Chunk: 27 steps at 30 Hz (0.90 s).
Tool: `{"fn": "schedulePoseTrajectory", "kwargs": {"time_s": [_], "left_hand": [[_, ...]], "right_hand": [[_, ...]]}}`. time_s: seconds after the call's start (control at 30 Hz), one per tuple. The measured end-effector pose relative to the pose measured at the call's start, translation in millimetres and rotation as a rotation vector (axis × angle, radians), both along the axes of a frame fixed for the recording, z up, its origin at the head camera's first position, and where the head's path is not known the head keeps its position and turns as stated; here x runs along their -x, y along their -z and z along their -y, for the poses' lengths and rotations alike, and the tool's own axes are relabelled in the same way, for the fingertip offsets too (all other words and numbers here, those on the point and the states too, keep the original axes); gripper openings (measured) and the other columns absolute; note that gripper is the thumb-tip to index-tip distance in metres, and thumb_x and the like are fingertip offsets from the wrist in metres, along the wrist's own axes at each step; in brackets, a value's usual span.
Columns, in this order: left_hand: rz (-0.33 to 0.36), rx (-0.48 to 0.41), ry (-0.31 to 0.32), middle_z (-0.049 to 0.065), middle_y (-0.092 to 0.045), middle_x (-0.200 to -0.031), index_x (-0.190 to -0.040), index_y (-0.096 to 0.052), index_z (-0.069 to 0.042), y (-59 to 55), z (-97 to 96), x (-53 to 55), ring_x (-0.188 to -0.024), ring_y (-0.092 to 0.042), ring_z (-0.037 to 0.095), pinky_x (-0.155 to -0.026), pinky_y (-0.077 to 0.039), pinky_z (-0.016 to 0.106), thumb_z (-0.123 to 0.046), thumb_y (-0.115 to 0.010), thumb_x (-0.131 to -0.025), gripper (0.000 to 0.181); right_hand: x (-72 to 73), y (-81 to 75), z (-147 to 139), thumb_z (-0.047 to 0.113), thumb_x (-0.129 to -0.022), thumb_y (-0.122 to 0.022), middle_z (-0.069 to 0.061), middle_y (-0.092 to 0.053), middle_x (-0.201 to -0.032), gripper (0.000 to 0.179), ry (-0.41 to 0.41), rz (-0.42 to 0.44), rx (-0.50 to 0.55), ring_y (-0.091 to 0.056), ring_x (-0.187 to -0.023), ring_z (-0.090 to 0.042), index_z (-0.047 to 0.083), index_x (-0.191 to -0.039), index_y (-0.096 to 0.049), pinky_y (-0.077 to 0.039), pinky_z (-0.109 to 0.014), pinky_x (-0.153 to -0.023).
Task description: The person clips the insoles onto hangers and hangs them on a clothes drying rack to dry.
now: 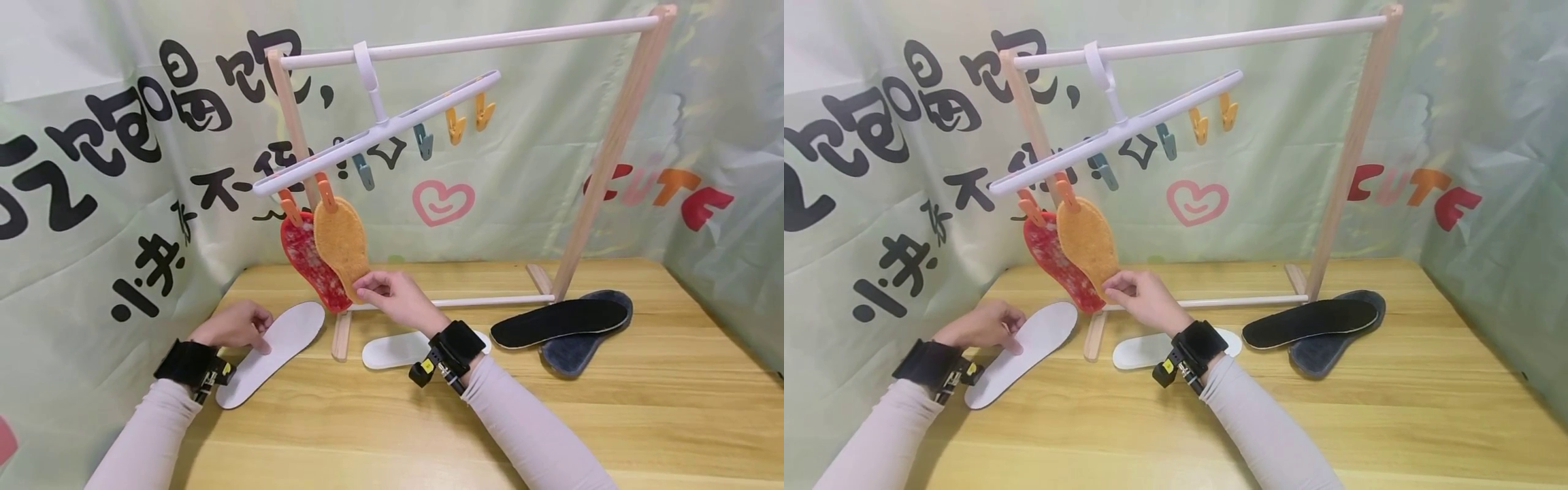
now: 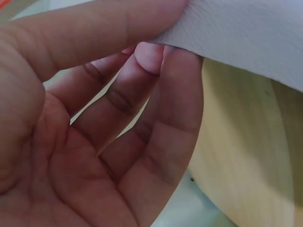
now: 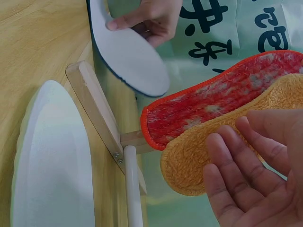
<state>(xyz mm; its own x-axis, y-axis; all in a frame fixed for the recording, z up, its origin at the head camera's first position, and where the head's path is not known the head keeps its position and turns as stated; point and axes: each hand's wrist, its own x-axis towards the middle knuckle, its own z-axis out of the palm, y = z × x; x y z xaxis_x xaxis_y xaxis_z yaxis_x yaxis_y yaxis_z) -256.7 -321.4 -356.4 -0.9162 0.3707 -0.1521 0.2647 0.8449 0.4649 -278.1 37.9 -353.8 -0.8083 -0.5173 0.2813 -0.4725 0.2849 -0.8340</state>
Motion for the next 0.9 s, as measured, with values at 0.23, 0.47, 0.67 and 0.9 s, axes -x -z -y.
{"fn": "schedulePoseTrajectory", "kwargs": {"time_s": [0.23,0.47,0.67,0.9], "left_hand": [[-0.038,-0.013,0.113,-0.01,-0.054,-0.071,-0.073,-0.058,-0.014,-16.5,-15.9,-13.2,-0.07,-0.051,0.008,-0.063,-0.037,0.022,-0.008,-0.093,-0.071,0.036],[-0.055,-0.141,0.122,-0.007,-0.061,-0.076,-0.079,-0.064,-0.015,-27.5,-31.6,-17.9,-0.075,-0.059,0.01,-0.067,-0.048,0.022,-0.016,-0.093,-0.08,0.029],[-0.08,-0.344,-0.013,0.005,-0.078,-0.094,-0.102,-0.078,-0.01,-45.0,-60.1,-29.9,-0.087,-0.072,0.016,-0.076,-0.059,0.027,-0.016,-0.089,-0.088,0.019],[-0.189,-0.397,-0.092,0.004,-0.08,-0.098,-0.107,-0.08,-0.013,-55.6,-94.6,-34.6,-0.089,-0.074,0.019,-0.078,-0.061,0.029,-0.022,-0.089,-0.089,0.022]], "right_hand": [[1.2,-0.1,0,0.019,-0.106,-0.069,-0.013,-0.079,-0.11,0.023,-0.015,-0.021,-0.018,-0.074,-0.102,-0.027,0.003,-0.121,-0.076,-0.058,-0.024,-0.086],[0.8,-4.9,-4,0.015,-0.104,-0.071,-0.015,-0.079,-0.109,0.021,-0.115,-0.03,-0.035,-0.075,-0.098,-0.024,0.001,-0.12,-0.075,-0.058,-0.022,-0.085],[-0.7,-18.4,-13,0.009,-0.098,-0.079,-0.017,-0.079,-0.114,0.025,-0.249,0.021,-0.052,-0.077,-0.101,-0.019,0.001,-0.121,-0.075,-0.062,-0.026,-0.091],[-6.3,-28.8,-18,0.015,-0.096,-0.082,-0.006,-0.08,-0.106,0.024,-0.215,0.013,-0.02,-0.076,-0.095,-0.013,0.006,-0.117,-0.076,-0.062,-0.03,-0.088]]}}
